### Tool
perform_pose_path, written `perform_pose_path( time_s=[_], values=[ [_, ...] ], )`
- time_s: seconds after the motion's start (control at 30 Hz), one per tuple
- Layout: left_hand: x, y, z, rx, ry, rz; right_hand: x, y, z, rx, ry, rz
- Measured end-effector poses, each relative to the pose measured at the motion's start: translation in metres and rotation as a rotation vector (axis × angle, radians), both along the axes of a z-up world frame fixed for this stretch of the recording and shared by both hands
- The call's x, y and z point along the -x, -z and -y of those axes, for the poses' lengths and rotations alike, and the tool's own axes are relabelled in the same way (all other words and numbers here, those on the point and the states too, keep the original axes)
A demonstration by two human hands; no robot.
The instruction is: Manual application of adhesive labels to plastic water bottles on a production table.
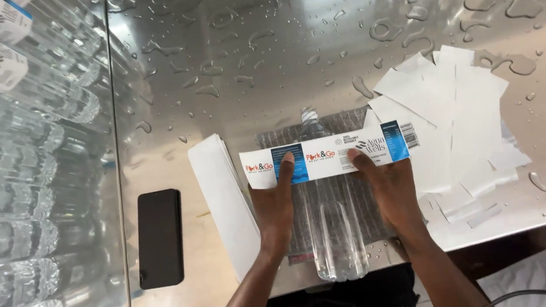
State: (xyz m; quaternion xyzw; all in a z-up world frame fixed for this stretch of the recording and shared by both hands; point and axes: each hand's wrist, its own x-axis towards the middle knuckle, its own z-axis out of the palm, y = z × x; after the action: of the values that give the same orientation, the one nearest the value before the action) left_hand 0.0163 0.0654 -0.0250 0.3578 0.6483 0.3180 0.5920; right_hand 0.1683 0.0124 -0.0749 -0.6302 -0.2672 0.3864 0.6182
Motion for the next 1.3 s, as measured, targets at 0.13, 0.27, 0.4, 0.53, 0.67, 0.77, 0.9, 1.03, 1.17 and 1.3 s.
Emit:
perform_pose_path(
  time_s=[0.13,0.27,0.4,0.53,0.67,0.77,0.9,1.03,1.17,1.3],
  values=[
    [0.001,0.001,-0.005,-0.018,0.001,0.023,-0.002,0.0,-0.004,0.009,-0.016,-0.016],
    [0.002,0.012,-0.003,-0.028,0.003,0.017,0.0,0.001,-0.004,0.01,0.011,-0.012],
    [0.003,0.012,-0.002,-0.053,0.001,0.016,-0.005,0.013,-0.003,-0.007,-0.009,0.003],
    [0.002,0.014,-0.001,-0.065,-0.001,0.018,-0.008,0.019,-0.002,-0.021,-0.027,0.011],
    [0.005,0.014,0.0,-0.067,-0.019,0.027,-0.006,0.019,-0.002,-0.027,-0.046,0.022],
    [0.005,0.014,0.001,-0.086,-0.002,0.027,-0.007,0.018,-0.001,-0.024,-0.053,0.035],
    [0.005,0.02,0.002,-0.098,-0.008,0.023,-0.009,0.021,0.0,-0.044,-0.076,0.048],
    [0.009,0.01,0.004,-0.119,-0.016,0.002,-0.013,0.037,0.001,-0.028,-0.072,0.037],
    [0.006,0.041,0.002,-0.152,-0.01,-0.025,-0.013,0.04,-0.001,0.022,-0.081,0.104],
    [0.003,0.059,0.008,-0.463,0.067,-0.199,-0.023,0.053,0.003,0.095,-0.147,0.229]
  ],
)
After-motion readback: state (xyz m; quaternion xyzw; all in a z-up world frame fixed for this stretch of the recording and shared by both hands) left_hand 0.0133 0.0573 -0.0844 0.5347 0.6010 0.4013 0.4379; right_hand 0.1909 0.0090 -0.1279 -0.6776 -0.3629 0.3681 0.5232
